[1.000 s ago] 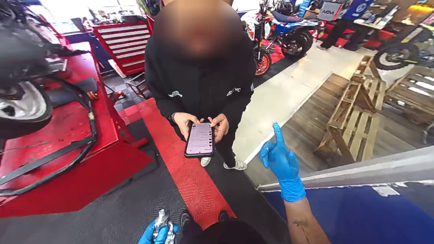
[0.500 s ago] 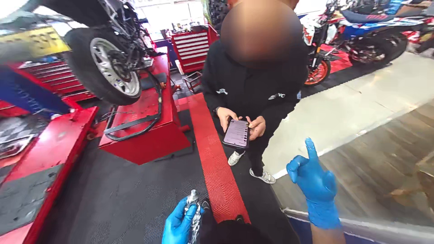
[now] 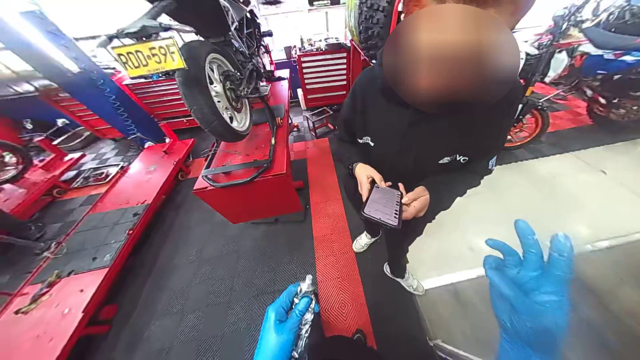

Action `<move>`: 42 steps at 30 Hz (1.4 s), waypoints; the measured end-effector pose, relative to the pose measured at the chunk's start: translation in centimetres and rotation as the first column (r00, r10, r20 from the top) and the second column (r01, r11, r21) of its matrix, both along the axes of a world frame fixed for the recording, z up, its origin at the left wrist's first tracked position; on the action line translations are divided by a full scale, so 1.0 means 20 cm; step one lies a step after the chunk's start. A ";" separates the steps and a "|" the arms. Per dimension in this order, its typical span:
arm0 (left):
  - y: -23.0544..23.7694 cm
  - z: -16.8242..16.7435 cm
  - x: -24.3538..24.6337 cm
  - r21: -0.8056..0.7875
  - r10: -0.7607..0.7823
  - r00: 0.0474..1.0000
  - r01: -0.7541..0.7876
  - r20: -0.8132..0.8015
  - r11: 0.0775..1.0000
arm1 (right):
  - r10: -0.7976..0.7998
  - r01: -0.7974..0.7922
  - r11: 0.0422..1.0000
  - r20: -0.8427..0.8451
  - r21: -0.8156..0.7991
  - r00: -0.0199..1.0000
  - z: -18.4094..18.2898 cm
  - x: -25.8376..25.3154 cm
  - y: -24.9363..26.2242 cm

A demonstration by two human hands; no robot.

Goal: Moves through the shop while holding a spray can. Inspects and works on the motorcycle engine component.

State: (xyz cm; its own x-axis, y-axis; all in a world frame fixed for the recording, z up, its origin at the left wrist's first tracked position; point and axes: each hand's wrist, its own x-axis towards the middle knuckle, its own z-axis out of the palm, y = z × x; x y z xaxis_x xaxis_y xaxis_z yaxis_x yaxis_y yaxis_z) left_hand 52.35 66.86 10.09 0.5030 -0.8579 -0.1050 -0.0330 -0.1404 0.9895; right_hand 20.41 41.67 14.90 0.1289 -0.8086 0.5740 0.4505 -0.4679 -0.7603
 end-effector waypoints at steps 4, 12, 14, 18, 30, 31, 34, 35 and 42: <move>0.02 -0.01 0.00 0.037 0.011 1.000 -0.012 0.025 0.999 | 0.115 -0.114 0.993 -0.052 0.029 0.992 -0.04 -0.01 0.07; 0.03 0.02 0.00 0.043 -0.013 0.999 0.011 0.035 0.999 | 0.580 -0.499 0.814 -0.451 0.296 0.678 -0.36 -0.02 0.18; 0.04 0.01 0.00 0.050 -0.013 0.999 0.011 0.041 0.999 | 0.580 -0.433 0.814 -0.508 0.386 0.637 -0.45 0.01 0.19; 0.07 -0.01 -0.01 0.041 -0.022 0.999 0.020 0.033 0.999 | 0.576 -0.360 0.813 -0.540 0.458 0.614 -0.57 0.02 0.21; 0.19 0.01 0.06 0.084 0.076 0.995 -0.081 0.064 0.993 | 0.810 -0.634 0.574 -0.471 0.518 0.349 -0.67 0.62 0.38; 0.21 0.01 0.08 0.082 0.095 0.994 -0.100 0.061 0.992 | 0.823 -0.643 0.556 -0.455 0.527 0.339 -0.65 0.72 0.41; 0.27 -0.01 0.16 0.075 0.165 0.985 -0.168 0.047 0.983 | 0.867 -0.712 0.489 -0.367 0.503 0.336 -0.56 1.02 0.43; 0.29 -0.02 0.19 0.068 0.184 0.982 -0.187 0.042 0.980 | 0.882 -0.746 0.465 -0.322 0.476 0.343 -0.51 1.13 0.43; 0.43 -0.09 0.52 -0.019 0.314 0.949 -0.314 -0.015 0.949 | 0.912 -0.890 0.403 -0.013 0.214 0.410 -0.12 1.88 0.38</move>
